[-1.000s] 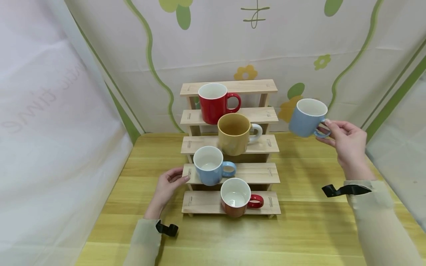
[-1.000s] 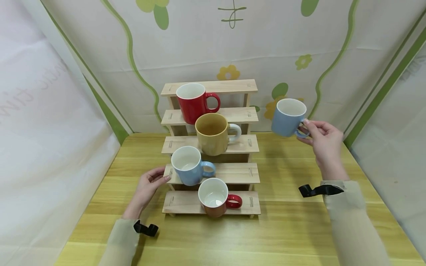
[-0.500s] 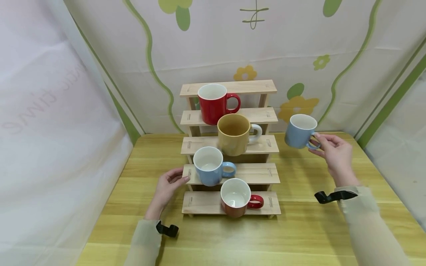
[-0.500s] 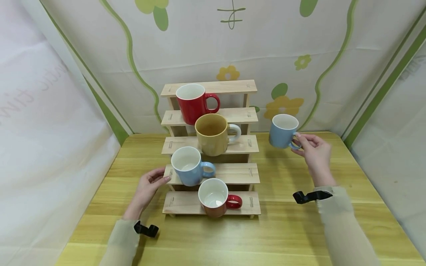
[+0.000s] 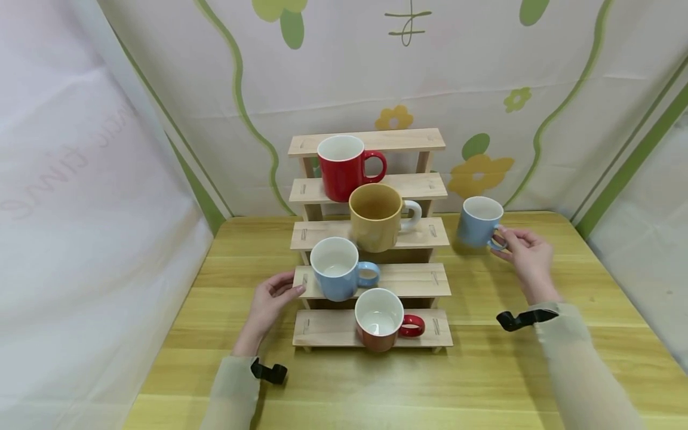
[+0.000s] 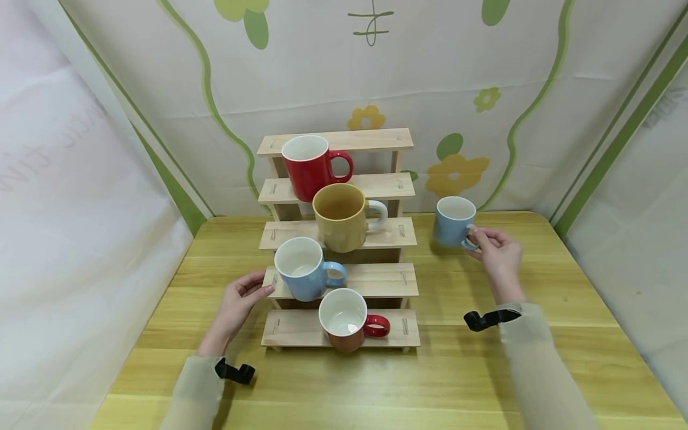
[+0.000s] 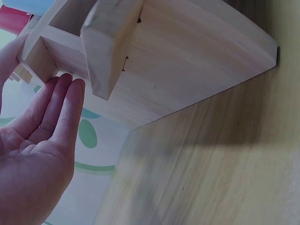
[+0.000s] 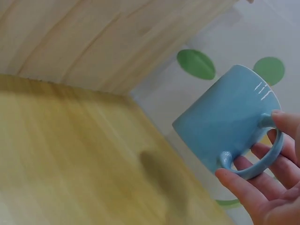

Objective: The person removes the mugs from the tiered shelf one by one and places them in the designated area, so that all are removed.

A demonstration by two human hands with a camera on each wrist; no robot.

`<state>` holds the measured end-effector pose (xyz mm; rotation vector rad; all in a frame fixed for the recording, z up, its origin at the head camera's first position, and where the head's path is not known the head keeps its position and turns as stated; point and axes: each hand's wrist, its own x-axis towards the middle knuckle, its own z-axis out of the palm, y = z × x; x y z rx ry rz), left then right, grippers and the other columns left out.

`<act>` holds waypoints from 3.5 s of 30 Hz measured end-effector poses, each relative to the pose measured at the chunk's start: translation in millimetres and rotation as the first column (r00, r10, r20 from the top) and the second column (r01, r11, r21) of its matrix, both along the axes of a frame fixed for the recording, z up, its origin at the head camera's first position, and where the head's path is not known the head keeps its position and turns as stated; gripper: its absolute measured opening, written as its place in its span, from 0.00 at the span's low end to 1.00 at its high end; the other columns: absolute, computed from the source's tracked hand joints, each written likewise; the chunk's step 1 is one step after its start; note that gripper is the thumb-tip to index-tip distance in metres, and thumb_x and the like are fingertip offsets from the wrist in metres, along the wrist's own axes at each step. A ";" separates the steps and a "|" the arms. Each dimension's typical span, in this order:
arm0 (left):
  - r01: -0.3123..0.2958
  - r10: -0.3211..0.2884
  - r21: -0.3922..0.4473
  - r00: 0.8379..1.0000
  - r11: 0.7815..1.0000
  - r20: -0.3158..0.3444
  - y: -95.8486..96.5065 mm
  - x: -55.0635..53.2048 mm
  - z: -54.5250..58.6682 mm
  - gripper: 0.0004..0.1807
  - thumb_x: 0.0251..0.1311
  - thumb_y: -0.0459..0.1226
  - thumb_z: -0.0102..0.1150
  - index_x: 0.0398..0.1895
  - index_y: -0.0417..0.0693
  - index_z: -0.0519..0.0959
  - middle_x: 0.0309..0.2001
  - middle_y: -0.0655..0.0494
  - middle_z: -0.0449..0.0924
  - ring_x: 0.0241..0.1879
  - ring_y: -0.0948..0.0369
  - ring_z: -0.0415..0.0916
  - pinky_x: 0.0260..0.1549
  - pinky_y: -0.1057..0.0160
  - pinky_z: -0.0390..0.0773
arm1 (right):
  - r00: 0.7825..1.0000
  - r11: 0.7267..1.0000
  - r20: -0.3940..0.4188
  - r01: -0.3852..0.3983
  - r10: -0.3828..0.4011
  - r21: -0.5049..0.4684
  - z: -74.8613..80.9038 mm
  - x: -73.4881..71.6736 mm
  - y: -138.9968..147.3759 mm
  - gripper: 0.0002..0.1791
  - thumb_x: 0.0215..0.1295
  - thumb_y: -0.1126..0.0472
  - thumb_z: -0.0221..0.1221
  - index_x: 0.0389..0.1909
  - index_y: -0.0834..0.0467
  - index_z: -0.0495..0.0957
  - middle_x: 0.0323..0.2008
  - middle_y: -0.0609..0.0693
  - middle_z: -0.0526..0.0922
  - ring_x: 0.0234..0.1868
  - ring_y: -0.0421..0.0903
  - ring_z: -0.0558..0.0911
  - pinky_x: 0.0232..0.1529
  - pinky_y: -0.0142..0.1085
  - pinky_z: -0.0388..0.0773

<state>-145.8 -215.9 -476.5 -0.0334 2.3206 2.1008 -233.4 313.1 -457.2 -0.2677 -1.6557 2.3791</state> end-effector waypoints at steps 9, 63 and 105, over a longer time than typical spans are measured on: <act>0.003 -0.003 0.003 1.000 1.000 0.006 -1.7 -0.7 -2.8 0.24 0.62 0.32 0.71 0.60 0.34 0.78 0.56 0.41 0.79 0.55 0.49 0.77 0.50 0.64 0.81 | 0.998 0.998 0.043 0.038 -0.036 -0.050 -23.9 -13.0 -11.2 0.06 0.66 0.69 0.66 0.40 0.68 0.81 0.37 0.52 0.89 0.41 0.48 0.89 0.41 0.42 0.84; -0.001 0.001 -0.002 1.000 1.000 0.006 -0.9 -0.1 -1.0 0.24 0.62 0.34 0.71 0.60 0.34 0.78 0.57 0.42 0.79 0.54 0.52 0.77 0.50 0.65 0.80 | 0.980 0.994 0.170 0.112 -0.108 -0.016 -36.6 -12.6 -32.1 0.15 0.61 0.64 0.73 0.46 0.63 0.84 0.40 0.51 0.89 0.46 0.47 0.87 0.51 0.40 0.81; 0.003 -0.003 0.003 1.000 1.000 0.004 -0.9 -1.5 -3.0 0.24 0.63 0.35 0.71 0.60 0.34 0.78 0.56 0.42 0.79 0.53 0.55 0.78 0.51 0.65 0.80 | 0.938 0.905 -0.240 -0.137 0.249 0.402 138.8 -5.7 -99.3 0.25 0.64 0.59 0.71 0.61 0.61 0.81 0.56 0.49 0.85 0.56 0.41 0.82 0.56 0.26 0.74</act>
